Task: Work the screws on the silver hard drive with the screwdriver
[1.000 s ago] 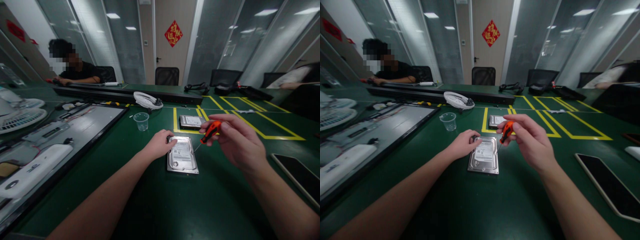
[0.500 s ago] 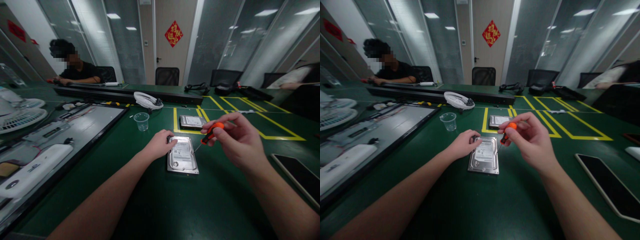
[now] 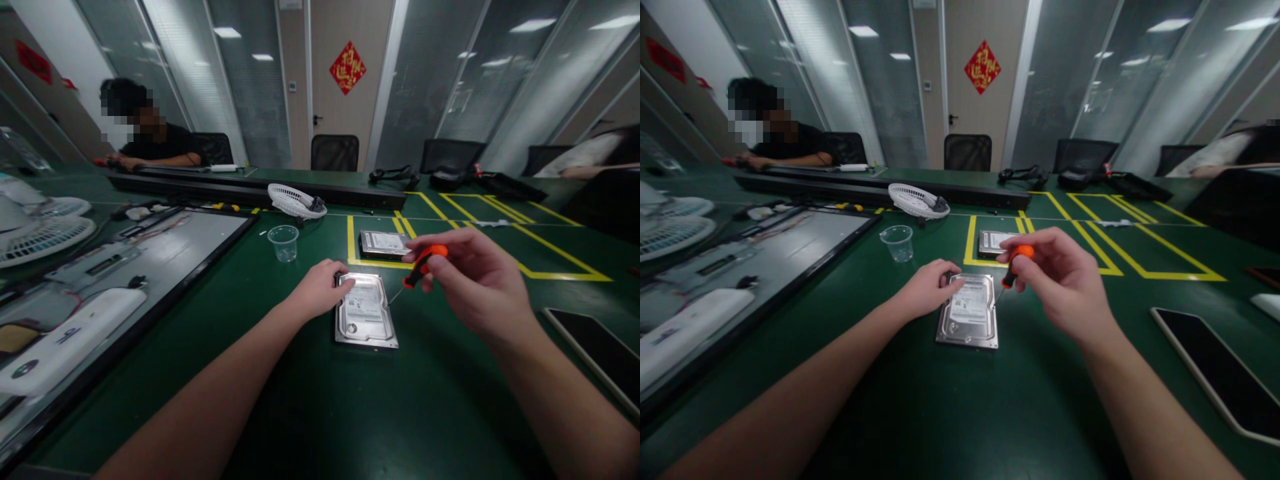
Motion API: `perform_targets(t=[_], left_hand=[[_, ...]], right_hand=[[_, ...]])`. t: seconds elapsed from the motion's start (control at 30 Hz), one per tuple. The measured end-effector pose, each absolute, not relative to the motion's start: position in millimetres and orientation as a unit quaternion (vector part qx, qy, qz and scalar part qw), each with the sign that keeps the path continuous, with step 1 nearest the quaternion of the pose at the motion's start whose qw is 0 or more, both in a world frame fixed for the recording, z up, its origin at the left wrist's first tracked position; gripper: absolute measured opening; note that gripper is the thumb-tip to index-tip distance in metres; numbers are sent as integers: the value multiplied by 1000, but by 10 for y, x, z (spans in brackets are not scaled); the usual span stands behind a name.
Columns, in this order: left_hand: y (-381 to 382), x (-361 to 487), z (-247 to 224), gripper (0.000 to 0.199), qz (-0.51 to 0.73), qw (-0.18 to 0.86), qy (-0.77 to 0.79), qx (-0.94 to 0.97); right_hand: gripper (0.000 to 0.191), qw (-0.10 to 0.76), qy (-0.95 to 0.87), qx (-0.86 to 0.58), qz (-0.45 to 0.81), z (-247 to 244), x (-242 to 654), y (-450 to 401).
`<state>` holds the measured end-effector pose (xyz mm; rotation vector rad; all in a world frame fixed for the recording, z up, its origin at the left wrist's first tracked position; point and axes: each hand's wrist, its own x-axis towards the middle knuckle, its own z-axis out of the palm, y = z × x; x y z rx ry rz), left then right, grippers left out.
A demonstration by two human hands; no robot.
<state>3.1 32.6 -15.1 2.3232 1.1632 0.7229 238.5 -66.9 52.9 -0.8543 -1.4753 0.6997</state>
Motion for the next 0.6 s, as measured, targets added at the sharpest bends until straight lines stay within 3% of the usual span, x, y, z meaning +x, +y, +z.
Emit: perform_targets(t=[0.6], left_hand=[[313,27,-123,30,253,225,427,839]], right_hand=[[20,594,-631,-354,351,528,2377,-666]])
